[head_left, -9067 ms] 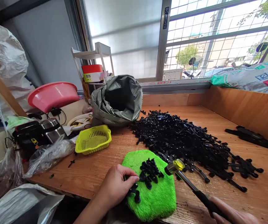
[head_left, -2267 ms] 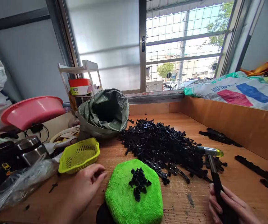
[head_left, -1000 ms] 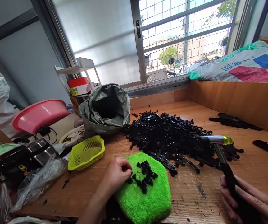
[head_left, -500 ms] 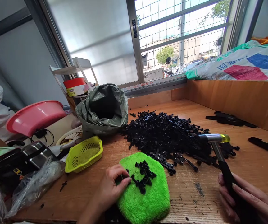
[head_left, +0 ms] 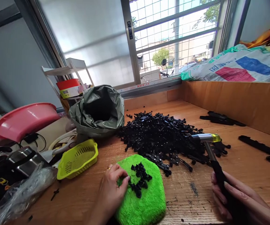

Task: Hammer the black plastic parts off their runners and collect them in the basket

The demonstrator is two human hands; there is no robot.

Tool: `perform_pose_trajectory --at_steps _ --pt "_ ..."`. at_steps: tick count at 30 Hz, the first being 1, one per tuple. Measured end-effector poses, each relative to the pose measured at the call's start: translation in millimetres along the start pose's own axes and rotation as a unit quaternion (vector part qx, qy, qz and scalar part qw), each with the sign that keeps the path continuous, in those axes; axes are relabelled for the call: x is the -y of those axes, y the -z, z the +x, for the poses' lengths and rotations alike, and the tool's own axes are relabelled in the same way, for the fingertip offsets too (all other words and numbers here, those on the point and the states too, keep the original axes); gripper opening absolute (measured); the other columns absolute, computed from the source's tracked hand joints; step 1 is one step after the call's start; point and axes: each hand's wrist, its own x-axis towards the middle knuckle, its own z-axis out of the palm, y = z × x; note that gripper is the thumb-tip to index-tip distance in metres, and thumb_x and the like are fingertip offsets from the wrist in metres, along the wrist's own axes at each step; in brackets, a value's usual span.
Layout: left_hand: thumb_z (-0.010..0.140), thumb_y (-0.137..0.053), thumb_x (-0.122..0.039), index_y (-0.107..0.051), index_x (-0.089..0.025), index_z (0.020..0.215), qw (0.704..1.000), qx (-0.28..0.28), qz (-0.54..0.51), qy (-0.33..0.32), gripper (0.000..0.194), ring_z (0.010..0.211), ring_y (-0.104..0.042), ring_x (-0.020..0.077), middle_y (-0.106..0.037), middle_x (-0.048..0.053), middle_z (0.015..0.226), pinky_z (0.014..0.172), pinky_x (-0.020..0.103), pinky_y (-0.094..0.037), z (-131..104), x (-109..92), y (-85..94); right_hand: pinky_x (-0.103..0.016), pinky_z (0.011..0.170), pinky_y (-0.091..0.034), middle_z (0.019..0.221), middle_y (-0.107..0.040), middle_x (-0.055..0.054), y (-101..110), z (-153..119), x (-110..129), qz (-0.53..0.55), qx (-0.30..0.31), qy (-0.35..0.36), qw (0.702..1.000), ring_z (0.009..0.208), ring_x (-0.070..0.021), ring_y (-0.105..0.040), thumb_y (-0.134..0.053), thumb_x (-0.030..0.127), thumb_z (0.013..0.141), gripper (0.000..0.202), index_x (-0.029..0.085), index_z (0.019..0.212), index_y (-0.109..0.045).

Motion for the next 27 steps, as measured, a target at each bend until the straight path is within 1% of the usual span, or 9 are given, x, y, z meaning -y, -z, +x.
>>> perform_pose_trajectory --at_steps 5,8,10,13,15,20,23,25,27 --pt "0.076 -0.048 -0.028 -0.059 -0.02 0.062 1.0 0.006 0.02 -0.016 0.02 0.071 -0.053 0.0194 -0.057 0.003 0.067 0.065 0.03 -0.04 10.1 5.6 -2.4 -0.021 0.04 -0.032 0.056 -0.044 0.003 8.1 1.3 -1.1 0.049 0.074 0.013 0.996 0.042 -0.0119 -0.042 -0.054 0.046 0.081 0.026 0.021 0.084 -0.046" --pt "0.075 -0.05 -0.03 -0.061 -0.021 0.069 0.998 -0.038 0.029 -0.033 0.016 0.071 -0.053 0.0194 -0.057 0.003 0.07 0.063 0.029 -0.041 12.6 11.1 -1.7 -0.021 0.038 -0.032 0.056 -0.044 0.003 12.0 3.6 -3.0 0.052 0.109 0.022 0.992 0.041 -0.0126 -0.042 -0.054 0.046 0.081 0.028 0.02 0.085 -0.045" --pt "0.077 -0.048 -0.032 -0.062 -0.022 0.072 0.995 -0.064 0.035 -0.062 0.018 0.072 -0.052 0.0189 -0.056 0.003 0.071 0.063 0.029 -0.041 8.7 10.1 -0.2 -0.021 0.038 -0.033 0.057 -0.044 0.003 13.3 4.0 -3.8 0.057 0.119 0.022 0.991 0.042 -0.0124 -0.043 -0.055 0.045 0.081 0.027 0.02 0.086 -0.045" --pt "0.078 -0.048 -0.032 -0.062 -0.022 0.069 0.992 -0.019 0.05 -0.111 0.019 0.072 -0.052 0.0178 -0.056 0.002 0.072 0.064 0.028 -0.042 -1.7 3.4 0.7 -0.02 0.04 -0.033 0.059 -0.044 0.003 15.2 4.6 -5.2 0.065 0.122 0.014 0.99 0.044 -0.0113 -0.043 -0.054 0.043 0.083 0.024 0.021 0.089 -0.046" --pt "0.079 -0.048 -0.03 -0.061 -0.022 0.069 0.99 0.005 0.061 -0.125 0.018 0.071 -0.052 0.0173 -0.056 0.003 0.072 0.063 0.027 -0.042 -7.2 0.2 0.0 -0.021 0.04 -0.034 0.059 -0.045 0.003 16.9 5.6 -6.0 0.064 0.132 0.01 0.989 0.044 -0.0116 -0.043 -0.053 0.044 0.083 0.024 0.022 0.09 -0.046" --pt "0.079 -0.049 -0.028 -0.059 -0.021 0.067 0.984 -0.008 0.079 -0.16 0.017 0.068 -0.052 0.0161 -0.057 0.002 0.069 0.06 0.025 -0.043 -12.0 6.7 3.1 -0.023 0.041 -0.034 0.06 -0.045 0.002 17.6 4.7 -3.8 0.052 0.138 0.018 0.989 0.046 -0.0134 -0.044 -0.054 0.045 0.082 0.028 0.02 0.092 -0.047" --pt "0.075 -0.056 -0.028 -0.06 -0.022 0.067 0.977 0.012 0.09 -0.192 0.011 0.067 -0.053 0.0153 -0.058 0.001 0.071 0.059 0.023 -0.044 -11.1 10.8 8.6 -0.023 0.041 -0.033 0.06 -0.044 0.002 16.1 3.6 -3.0 0.05 0.126 0.029 0.99 0.046 -0.0126 -0.043 -0.052 0.043 0.083 0.027 0.019 0.093 -0.047" --pt "0.074 -0.057 -0.029 -0.061 -0.024 0.073 0.976 0.012 0.088 -0.201 0.007 0.068 -0.054 0.0152 -0.058 0.001 0.074 0.06 0.023 -0.044 -8.6 6.5 12.7 -0.022 0.04 -0.033 0.06 -0.043 0.002 16.2 4.2 -4.6 0.051 0.13 0.036 0.99 0.044 -0.0123 -0.042 -0.051 0.042 0.084 0.025 0.018 0.091 -0.047" --pt "0.076 -0.055 -0.03 -0.061 -0.024 0.081 0.976 0.013 0.077 -0.203 0.01 0.07 -0.055 0.0152 -0.058 0.001 0.077 0.063 0.023 -0.044 -2.5 -5.8 16.8 -0.022 0.04 -0.033 0.06 -0.043 0.002 17.6 5.6 -7.5 0.057 0.139 0.04 0.988 0.044 -0.0123 -0.042 -0.05 0.042 0.085 0.024 0.018 0.09 -0.047"
